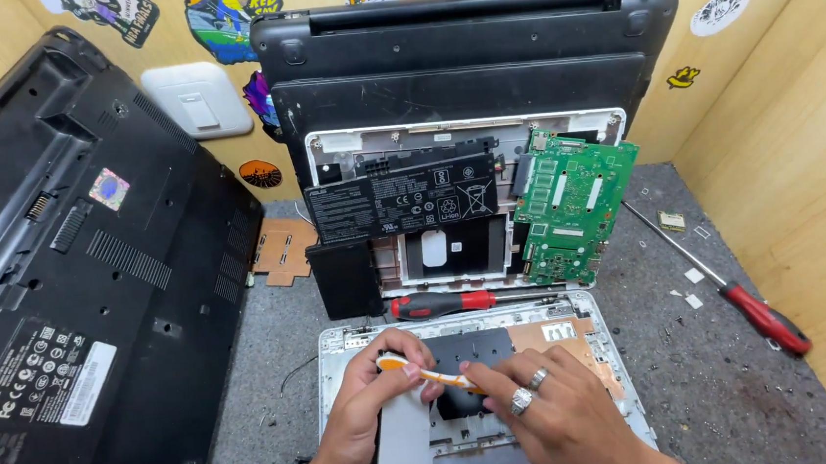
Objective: Disassembling a laptop to remove the motherboard and cleaning it with a brush.
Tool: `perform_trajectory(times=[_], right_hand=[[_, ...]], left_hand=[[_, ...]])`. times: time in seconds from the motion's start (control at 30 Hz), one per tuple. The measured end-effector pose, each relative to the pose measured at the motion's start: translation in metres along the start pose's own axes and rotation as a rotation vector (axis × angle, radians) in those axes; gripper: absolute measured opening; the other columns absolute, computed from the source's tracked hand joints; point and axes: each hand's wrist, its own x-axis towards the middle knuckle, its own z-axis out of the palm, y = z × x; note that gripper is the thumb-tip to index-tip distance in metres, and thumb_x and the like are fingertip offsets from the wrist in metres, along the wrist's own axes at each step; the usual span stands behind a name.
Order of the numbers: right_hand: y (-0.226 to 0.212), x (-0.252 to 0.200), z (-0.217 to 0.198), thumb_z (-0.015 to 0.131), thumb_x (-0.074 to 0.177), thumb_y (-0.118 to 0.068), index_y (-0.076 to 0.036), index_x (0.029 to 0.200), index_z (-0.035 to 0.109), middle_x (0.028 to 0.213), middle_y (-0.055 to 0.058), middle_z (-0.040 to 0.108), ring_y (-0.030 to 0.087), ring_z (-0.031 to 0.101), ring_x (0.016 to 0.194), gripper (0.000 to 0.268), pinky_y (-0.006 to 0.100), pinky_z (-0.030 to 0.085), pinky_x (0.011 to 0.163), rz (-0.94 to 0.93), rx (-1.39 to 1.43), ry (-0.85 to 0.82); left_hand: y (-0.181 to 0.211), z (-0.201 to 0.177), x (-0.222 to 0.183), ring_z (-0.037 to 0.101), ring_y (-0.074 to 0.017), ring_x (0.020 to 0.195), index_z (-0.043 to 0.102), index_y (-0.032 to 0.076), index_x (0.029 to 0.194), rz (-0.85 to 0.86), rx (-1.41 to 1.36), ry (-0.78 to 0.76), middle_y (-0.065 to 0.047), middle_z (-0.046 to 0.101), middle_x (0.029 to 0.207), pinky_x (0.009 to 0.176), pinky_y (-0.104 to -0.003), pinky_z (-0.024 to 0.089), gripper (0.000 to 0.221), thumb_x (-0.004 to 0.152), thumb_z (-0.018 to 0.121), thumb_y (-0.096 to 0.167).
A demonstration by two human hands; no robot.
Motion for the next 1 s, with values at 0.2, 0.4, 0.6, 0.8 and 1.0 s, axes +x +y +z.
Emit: perform_trajectory(times=[0.2,0.4,0.6,0.8,1.0], right_hand=[[-0.007,0.008,-0.023,0.061,0.099,-0.007,-0.016,0.132,0.064,0.105,0.003,0.073,0.022,0.071,0.087,0.035,0.037,0.053,0.075,0.038,0.037,0.343],[-0.008,0.008,-0.016,0.044,0.102,-0.009,-0.017,0.13,0.066,0.102,0.003,0.063,0.021,0.057,0.07,0.037,0.037,0.044,0.065,-0.341,0.089,0.077],[-0.01,0.007,-0.014,0.051,0.097,-0.01,-0.02,0.131,0.066,0.102,0.004,0.063,0.025,0.059,0.071,0.038,0.041,0.047,0.064,-0.229,0.128,0.022],[-0.002,0.003,-0.015,0.054,0.087,-0.001,-0.02,0.129,0.068,0.103,0.003,0.066,0.026,0.064,0.075,0.048,0.04,0.049,0.063,-0.181,0.063,0.072],[-0.017,0.01,-0.017,0.049,0.096,-0.008,-0.016,0.126,0.065,0.093,0.005,0.063,0.026,0.057,0.069,0.035,0.039,0.042,0.06,-0.357,0.18,-0.007]], left_hand=[[0.001,0.004,-0.001,0.051,-0.0205,0.072,0.059,-0.001,0.112,-0.067,-0.242,0.012,-0.014,0.052,0.08,0.067,-0.033,0.043,0.03,0.095,0.065,0.023],[0.004,0.003,0.002,0.044,-0.0179,0.066,0.057,0.001,0.08,-0.002,-0.288,-0.065,-0.01,0.048,0.079,0.062,-0.029,0.04,0.021,0.096,0.06,0.015],[0.005,0.004,0.0,0.043,-0.0213,0.071,0.054,-0.001,0.084,-0.07,-0.389,-0.12,-0.014,0.049,0.084,0.067,-0.033,0.04,0.008,0.077,0.056,0.002],[0.003,0.003,-0.001,0.058,-0.0297,0.08,0.056,-0.005,0.089,-0.106,-0.461,-0.138,-0.021,0.056,0.089,0.076,-0.043,0.05,0.015,0.074,0.054,-0.002],[0.0,-0.003,-0.001,0.07,-0.0338,0.09,0.065,-0.006,0.097,-0.103,-0.277,-0.126,-0.021,0.065,0.095,0.088,-0.047,0.057,0.019,0.079,0.06,-0.001]])
